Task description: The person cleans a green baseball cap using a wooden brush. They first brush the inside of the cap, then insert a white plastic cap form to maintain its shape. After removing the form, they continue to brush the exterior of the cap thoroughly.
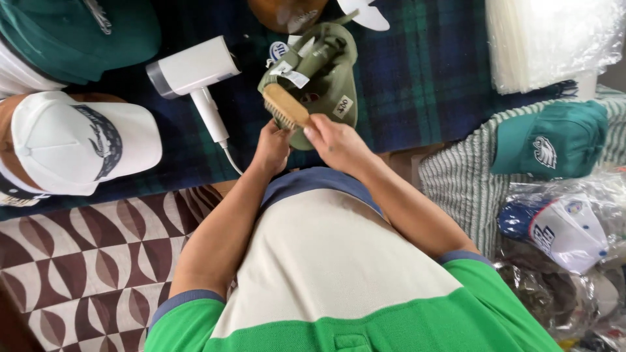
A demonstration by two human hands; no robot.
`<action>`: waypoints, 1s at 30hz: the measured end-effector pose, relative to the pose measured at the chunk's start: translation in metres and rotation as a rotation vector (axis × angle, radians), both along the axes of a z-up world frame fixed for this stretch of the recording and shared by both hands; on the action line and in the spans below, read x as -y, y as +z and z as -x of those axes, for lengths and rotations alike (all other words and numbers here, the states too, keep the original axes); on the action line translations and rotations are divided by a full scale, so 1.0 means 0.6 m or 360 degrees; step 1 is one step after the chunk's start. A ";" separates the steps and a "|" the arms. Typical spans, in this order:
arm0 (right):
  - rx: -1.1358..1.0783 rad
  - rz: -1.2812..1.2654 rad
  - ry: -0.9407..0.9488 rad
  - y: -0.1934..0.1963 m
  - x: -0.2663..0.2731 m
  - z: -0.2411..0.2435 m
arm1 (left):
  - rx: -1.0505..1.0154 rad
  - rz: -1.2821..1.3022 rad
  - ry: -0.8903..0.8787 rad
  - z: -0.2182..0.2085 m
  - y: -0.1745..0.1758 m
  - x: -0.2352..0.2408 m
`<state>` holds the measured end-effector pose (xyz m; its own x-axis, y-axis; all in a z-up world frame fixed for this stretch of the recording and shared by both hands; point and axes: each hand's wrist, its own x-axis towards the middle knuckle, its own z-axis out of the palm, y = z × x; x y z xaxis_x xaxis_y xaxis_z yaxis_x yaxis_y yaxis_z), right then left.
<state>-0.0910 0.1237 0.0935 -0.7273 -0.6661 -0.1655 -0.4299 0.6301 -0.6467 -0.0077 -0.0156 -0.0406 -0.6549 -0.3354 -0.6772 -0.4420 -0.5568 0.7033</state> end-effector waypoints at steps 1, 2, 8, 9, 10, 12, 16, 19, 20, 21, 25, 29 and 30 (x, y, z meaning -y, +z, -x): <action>0.0001 0.0013 0.0012 -0.015 -0.016 0.029 | 0.0001 0.0013 0.0012 0.002 0.039 0.001; -0.0279 -0.0271 0.0048 -0.031 -0.031 0.056 | 0.0006 0.0069 -0.0104 0.003 0.077 0.001; -0.0074 -0.0501 0.0176 0.081 -0.042 0.124 | 0.0053 0.0257 -0.0159 0.013 0.155 0.004; 0.0073 -0.0601 0.0249 0.108 -0.041 0.123 | 0.0101 0.0385 -0.0211 0.013 0.157 0.011; 0.0073 -0.0595 0.0242 0.100 -0.037 0.140 | 0.0099 0.0391 -0.0217 0.008 0.161 0.017; 0.0062 -0.0909 0.0405 0.082 -0.035 0.167 | 0.0102 0.0557 -0.0415 -0.008 0.169 0.022; -0.0016 -0.0900 0.0325 0.070 0.008 0.224 | 0.0164 0.0678 -0.0537 -0.020 0.169 0.017; -0.0043 -0.1034 0.0490 0.097 0.020 0.240 | 0.0304 0.0434 -0.0664 -0.032 0.209 0.022; -0.0222 -0.0914 0.0322 0.096 0.017 0.250 | 0.0253 0.0501 -0.0682 -0.043 0.190 0.023; -0.0397 -0.0789 0.0153 0.095 0.015 0.260 | 0.0203 0.0568 -0.0701 -0.055 0.170 0.022; -0.0515 -0.0937 0.0112 0.064 0.025 0.248 | 0.0271 0.0157 -0.0559 -0.030 0.255 0.025; -0.0213 -0.0830 0.0045 0.082 0.018 0.205 | 0.0282 -0.0065 -0.0396 -0.036 0.235 0.031; -0.0072 -0.0949 0.0031 0.106 0.008 0.201 | 0.0335 -0.0046 -0.0384 -0.028 0.237 0.029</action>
<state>-0.2116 0.1189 0.1569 -0.7309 -0.4810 -0.4842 -0.4640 0.8705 -0.1644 0.0092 -0.0331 0.1016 -0.5576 -0.1664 -0.8133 -0.6979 -0.4366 0.5678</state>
